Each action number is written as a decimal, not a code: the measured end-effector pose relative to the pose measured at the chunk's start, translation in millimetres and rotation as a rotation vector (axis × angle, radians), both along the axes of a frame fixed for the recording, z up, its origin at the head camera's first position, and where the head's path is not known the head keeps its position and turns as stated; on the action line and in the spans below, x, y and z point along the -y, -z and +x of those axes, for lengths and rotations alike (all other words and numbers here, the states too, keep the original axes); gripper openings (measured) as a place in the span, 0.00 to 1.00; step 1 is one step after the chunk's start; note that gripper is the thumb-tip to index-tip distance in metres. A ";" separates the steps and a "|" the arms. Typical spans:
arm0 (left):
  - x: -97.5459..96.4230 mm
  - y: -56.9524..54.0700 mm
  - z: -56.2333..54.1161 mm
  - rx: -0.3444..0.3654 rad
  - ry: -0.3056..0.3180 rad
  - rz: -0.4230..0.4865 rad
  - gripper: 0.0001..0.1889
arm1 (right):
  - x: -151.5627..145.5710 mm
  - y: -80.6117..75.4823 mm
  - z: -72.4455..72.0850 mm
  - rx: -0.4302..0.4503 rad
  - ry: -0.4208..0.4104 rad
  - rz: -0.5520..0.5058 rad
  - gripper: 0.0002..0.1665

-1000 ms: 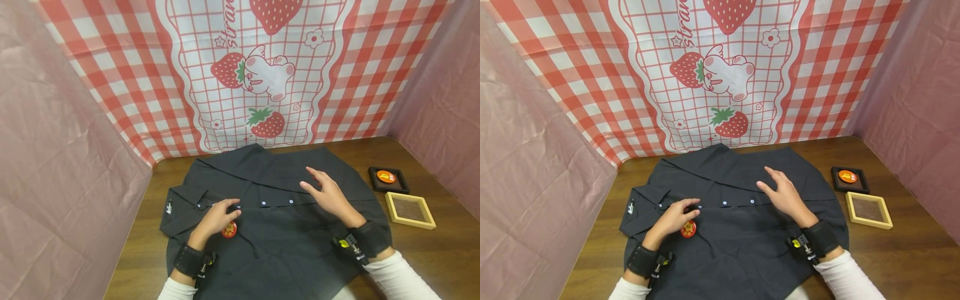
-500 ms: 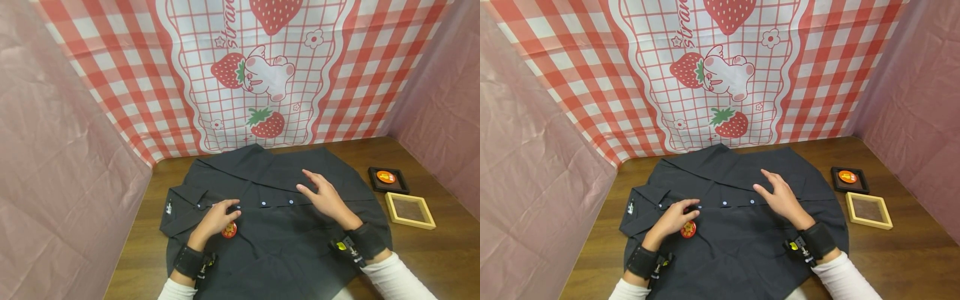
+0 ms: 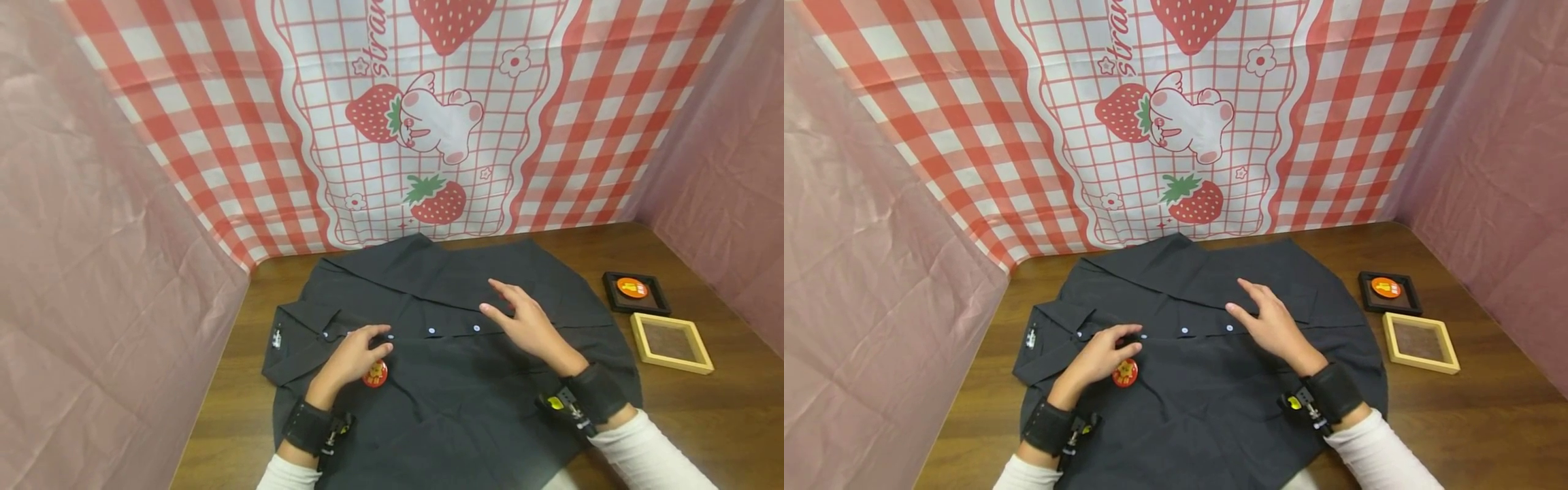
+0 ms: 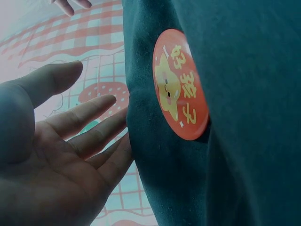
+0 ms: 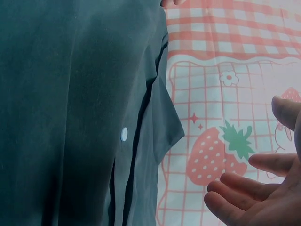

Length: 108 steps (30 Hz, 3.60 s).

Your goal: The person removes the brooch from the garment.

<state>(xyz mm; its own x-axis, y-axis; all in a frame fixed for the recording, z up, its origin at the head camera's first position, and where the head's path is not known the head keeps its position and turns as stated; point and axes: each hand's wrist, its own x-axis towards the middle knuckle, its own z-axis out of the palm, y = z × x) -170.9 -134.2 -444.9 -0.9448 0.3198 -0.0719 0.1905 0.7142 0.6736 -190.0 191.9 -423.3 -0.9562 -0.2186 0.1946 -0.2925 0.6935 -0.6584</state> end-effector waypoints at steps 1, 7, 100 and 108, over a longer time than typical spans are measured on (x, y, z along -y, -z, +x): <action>0.0 -0.2 0.2 0.002 -0.004 0.003 0.22 | 0.9 0.0 0.2 0.002 0.000 -0.002 0.37; 1.4 -1.1 1.5 0.010 -0.020 0.003 0.22 | 7.0 -1.0 1.0 0.014 -0.018 -0.009 0.37; 19.5 1.4 13.4 -0.091 -0.037 0.054 0.12 | 80.6 9.3 11.5 0.001 -0.183 -0.099 0.35; 19.3 1.4 13.7 -0.092 -0.038 0.041 0.11 | 86.5 12.3 15.3 0.016 -0.219 -0.097 0.36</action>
